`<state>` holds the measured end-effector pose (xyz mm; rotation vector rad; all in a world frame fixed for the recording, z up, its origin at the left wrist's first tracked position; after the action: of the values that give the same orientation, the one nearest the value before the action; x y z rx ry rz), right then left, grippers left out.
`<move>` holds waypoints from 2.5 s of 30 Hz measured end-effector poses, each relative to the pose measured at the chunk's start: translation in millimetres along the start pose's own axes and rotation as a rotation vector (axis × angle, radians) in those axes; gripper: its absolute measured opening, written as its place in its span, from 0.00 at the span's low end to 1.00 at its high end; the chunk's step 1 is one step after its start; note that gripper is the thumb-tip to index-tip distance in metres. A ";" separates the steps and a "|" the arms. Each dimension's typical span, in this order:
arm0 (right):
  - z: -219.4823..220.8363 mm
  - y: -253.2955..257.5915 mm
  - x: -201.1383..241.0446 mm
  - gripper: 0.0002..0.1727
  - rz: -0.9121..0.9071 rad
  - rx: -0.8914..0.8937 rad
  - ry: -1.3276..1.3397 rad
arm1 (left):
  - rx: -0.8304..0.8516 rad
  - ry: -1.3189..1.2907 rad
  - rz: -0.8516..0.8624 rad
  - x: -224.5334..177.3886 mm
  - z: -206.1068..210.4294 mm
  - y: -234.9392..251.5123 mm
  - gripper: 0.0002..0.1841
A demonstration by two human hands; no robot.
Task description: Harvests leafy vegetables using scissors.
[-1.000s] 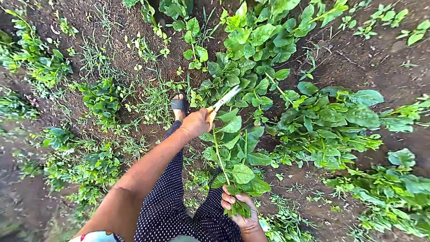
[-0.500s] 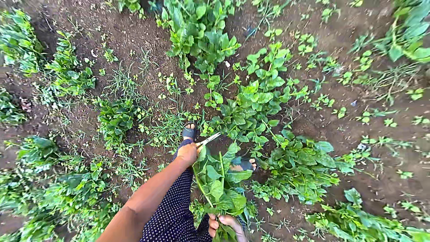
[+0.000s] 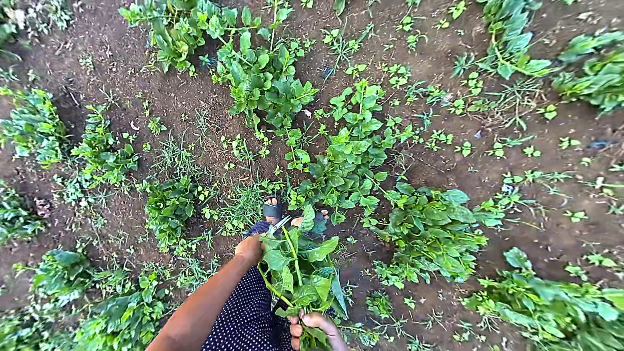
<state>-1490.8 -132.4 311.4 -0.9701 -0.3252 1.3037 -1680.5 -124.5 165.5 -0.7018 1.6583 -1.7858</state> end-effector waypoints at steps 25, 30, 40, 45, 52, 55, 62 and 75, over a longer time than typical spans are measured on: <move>0.2 -58.8 139.7 0.10 -0.313 0.437 0.405 | -0.469 -0.284 0.117 -72.9 -172.9 -60.5 0.21; 14.0 -48.3 185.0 0.13 -0.478 0.660 0.553 | -0.510 -0.013 -0.088 -66.9 -231.7 -57.6 0.25; 41.6 -18.6 292.6 0.13 -0.955 0.510 0.651 | -0.432 0.017 0.080 -158.3 -380.6 -4.2 0.24; 35.7 16.6 340.1 0.13 -1.149 0.492 0.802 | -0.442 0.005 0.269 -274.4 -453.2 56.7 0.26; -18.3 63.3 426.3 0.12 -1.325 0.522 0.888 | -0.535 -0.063 0.382 -419.0 -497.5 163.2 0.34; -39.8 87.0 445.7 0.10 -1.348 0.512 0.936 | -0.593 -0.065 0.406 -463.4 -510.7 203.0 0.32; -67.5 137.4 451.5 0.08 -1.108 0.493 0.869 | -0.748 0.044 0.529 -555.6 -554.3 253.0 0.39; -87.0 131.9 473.0 0.13 -1.089 0.401 0.865 | -0.712 0.246 0.521 -579.2 -517.3 232.8 0.27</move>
<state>-1382.0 255.3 17.2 -0.7307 0.1036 -0.0951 -1644.8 641.1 -98.6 -0.2761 2.4034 -0.9284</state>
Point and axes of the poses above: each hand's wrist, its own y-axis towards the middle knuckle, its own z-axis out of the palm, x = y × z, the point moved 10 cm from there along y, towards the middle knuckle, and after that the axes turned 9 degrees about x, right-handed, at the moved point
